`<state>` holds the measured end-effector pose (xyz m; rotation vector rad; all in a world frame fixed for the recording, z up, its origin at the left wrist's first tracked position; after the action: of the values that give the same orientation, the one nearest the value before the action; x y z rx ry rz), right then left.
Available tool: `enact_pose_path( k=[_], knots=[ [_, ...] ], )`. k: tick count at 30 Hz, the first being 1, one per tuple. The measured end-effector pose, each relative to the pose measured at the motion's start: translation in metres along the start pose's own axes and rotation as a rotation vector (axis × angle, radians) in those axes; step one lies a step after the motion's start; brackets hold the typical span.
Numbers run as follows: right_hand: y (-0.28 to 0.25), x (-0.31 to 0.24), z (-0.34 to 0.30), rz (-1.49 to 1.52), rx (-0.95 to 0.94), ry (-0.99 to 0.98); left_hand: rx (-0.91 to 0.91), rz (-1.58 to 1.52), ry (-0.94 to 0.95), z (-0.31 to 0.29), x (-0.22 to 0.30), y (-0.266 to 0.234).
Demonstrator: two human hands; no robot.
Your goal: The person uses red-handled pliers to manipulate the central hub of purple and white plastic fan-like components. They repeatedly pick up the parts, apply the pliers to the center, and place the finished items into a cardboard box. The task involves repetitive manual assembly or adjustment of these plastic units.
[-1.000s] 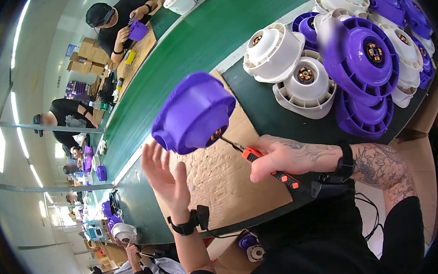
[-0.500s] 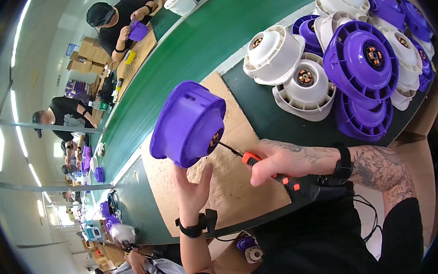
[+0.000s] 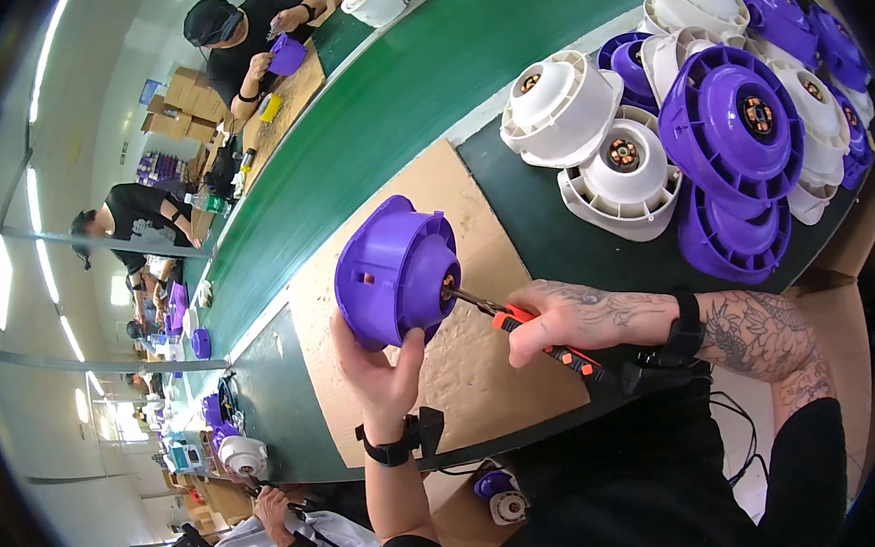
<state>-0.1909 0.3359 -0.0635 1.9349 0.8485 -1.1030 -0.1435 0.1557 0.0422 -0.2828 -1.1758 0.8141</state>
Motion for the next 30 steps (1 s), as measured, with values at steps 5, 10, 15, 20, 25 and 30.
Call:
enact_pose_path(
  k=[5,10,15,20,25,30],
  knots=[
    [0.004,-0.006,-0.007,-0.157,0.041,-0.017,0.085,-0.005,0.074,0.009,0.015,-0.002],
    [-0.004,-0.01,-0.01,-0.257,0.109,-0.025,0.176,0.514,0.166,0.03,0.055,0.009],
    [0.012,0.007,-0.002,0.323,-0.129,0.04,0.229,0.471,0.097,0.045,0.045,0.005],
    [0.0,-0.015,-0.012,-0.014,0.058,-0.051,0.222,0.433,0.114,0.043,0.042,0.001],
    [0.017,0.001,0.001,0.298,-0.093,0.045,0.252,0.447,0.101,0.04,0.041,-0.002],
    [-0.008,0.004,0.005,-0.149,0.125,-0.225,0.287,0.41,0.104,0.04,0.038,-0.002]
  ],
)
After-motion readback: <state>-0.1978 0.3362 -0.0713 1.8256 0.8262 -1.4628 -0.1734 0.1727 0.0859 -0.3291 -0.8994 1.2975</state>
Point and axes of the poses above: each hand's wrist, its own z-axis towards the middle knuckle, its own y-axis out of the palm, x = y × z, the point moved 10 cm from there along z, towards the middle knuckle, and after that the axes turned 11 degrees about z, right-handed, at the moved point
